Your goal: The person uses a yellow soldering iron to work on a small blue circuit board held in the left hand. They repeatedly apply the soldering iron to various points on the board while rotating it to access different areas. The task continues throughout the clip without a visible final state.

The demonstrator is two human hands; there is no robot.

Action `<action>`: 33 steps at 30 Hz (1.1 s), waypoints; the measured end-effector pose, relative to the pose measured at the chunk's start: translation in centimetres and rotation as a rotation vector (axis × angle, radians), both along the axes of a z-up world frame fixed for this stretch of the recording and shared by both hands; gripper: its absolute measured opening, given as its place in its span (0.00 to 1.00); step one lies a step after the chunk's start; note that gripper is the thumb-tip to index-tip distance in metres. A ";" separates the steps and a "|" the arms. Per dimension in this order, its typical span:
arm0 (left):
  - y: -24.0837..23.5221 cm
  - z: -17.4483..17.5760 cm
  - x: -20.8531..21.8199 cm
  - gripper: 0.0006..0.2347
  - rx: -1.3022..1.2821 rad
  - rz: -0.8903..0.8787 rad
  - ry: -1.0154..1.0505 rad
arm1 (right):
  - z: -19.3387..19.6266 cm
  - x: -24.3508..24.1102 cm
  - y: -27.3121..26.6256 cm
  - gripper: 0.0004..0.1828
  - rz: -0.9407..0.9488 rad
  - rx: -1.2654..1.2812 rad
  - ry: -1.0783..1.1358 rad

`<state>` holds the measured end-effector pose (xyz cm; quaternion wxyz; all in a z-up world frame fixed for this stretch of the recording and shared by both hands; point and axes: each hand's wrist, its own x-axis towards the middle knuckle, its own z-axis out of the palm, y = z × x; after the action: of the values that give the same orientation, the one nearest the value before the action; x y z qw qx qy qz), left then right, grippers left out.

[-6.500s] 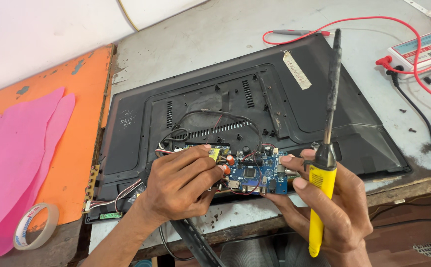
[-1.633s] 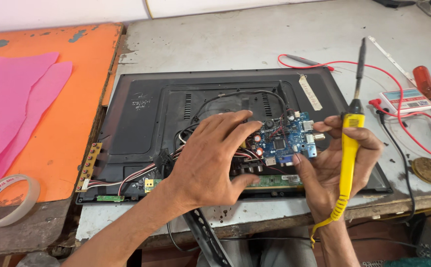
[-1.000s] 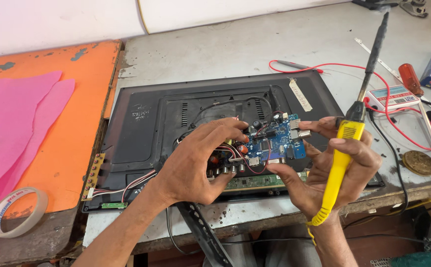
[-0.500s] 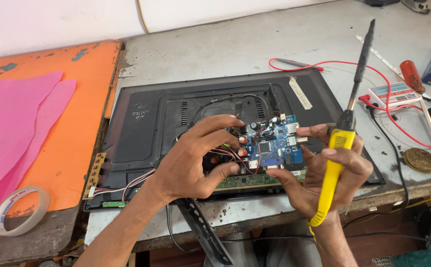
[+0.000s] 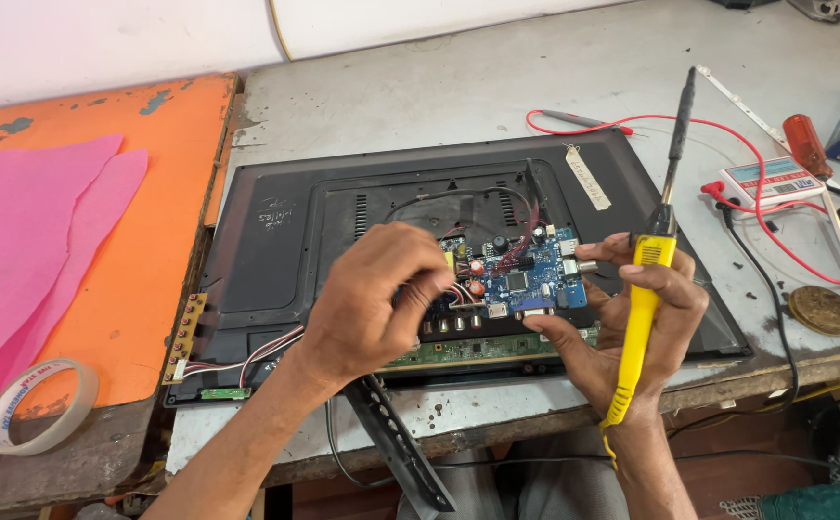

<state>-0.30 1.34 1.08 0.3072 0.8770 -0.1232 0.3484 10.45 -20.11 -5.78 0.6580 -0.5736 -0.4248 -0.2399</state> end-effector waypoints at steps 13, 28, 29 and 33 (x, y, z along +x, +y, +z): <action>0.4 1.3 -0.4 0.09 0.132 -0.073 -0.024 | -0.2 0.1 -0.1 0.44 0.065 0.013 0.017; -0.2 0.6 0.0 0.07 0.080 -0.184 0.162 | -0.1 0.0 -0.3 0.46 -0.011 -0.060 0.094; -0.2 0.6 0.0 0.07 0.086 -0.175 0.145 | 0.0 0.0 -0.2 0.46 -0.011 -0.058 0.108; -0.7 0.5 0.0 0.06 0.112 -0.136 0.103 | -0.1 0.1 -0.3 0.45 -0.008 -0.066 0.116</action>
<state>-0.33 0.68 1.59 0.2868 0.8991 -0.1857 0.2735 10.50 -20.45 -5.85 0.6614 -0.6095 -0.3914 -0.1949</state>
